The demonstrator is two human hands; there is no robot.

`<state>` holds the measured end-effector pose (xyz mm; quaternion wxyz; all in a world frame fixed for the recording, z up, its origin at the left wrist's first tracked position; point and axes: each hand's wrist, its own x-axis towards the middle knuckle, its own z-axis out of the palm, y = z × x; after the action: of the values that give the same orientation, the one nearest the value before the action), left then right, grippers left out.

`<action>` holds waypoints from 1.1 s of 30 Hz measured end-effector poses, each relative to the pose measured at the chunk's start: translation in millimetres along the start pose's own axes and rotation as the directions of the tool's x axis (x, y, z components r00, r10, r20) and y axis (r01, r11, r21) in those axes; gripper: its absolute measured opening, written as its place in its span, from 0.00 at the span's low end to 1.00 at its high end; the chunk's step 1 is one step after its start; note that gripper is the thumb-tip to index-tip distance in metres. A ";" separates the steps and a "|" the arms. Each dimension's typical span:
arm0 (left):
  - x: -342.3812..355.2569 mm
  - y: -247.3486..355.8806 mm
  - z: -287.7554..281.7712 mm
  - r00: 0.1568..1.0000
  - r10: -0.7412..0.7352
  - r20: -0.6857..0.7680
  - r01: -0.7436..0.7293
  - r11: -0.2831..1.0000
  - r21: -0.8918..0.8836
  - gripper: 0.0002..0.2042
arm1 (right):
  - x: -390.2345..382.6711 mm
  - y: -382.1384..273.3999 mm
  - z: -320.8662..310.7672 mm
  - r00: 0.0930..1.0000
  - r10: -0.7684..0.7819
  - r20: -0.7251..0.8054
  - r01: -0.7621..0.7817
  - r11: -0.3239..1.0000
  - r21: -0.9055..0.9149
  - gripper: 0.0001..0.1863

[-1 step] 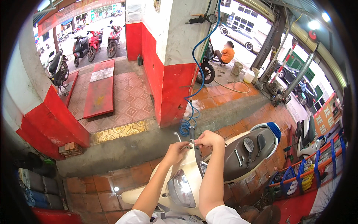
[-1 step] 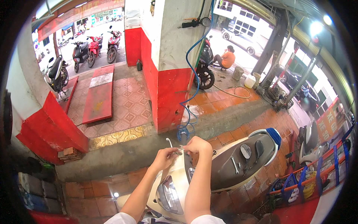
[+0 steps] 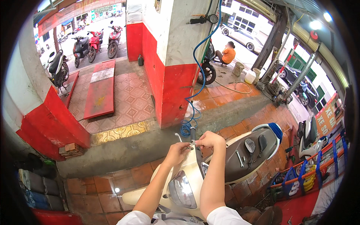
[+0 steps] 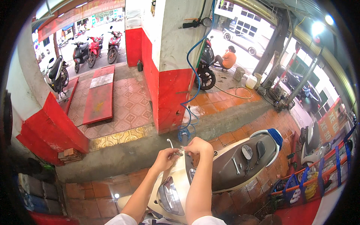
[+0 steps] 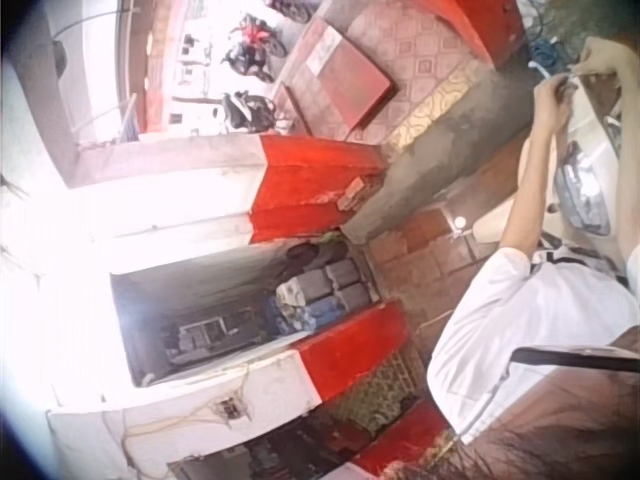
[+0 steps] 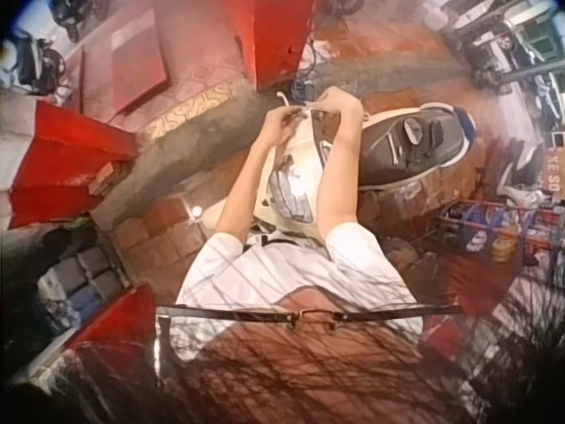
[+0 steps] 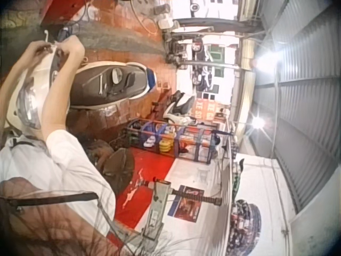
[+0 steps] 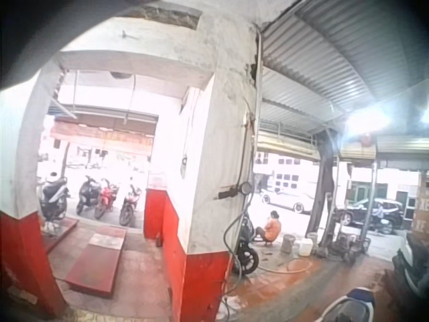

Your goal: The person adjusts the side mirrors of a scooter by hand and using a wrench, turning the mirror housings and tightening the mounting nuts on the handlebars.

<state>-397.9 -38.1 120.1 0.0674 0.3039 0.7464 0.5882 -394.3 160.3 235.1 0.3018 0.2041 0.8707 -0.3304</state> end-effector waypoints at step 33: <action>7.6 10.0 7.5 0.994 -0.035 -0.107 0.060 0.971 0.231 0.17 | 5.1 0.3 -1.9 0.999 -0.049 -0.018 0.048 0.998 -0.051 0.15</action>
<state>-396.9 -26.5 129.0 0.0068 0.2611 0.8202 0.5090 -398.6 162.7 232.7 0.2901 0.1784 0.8863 -0.3137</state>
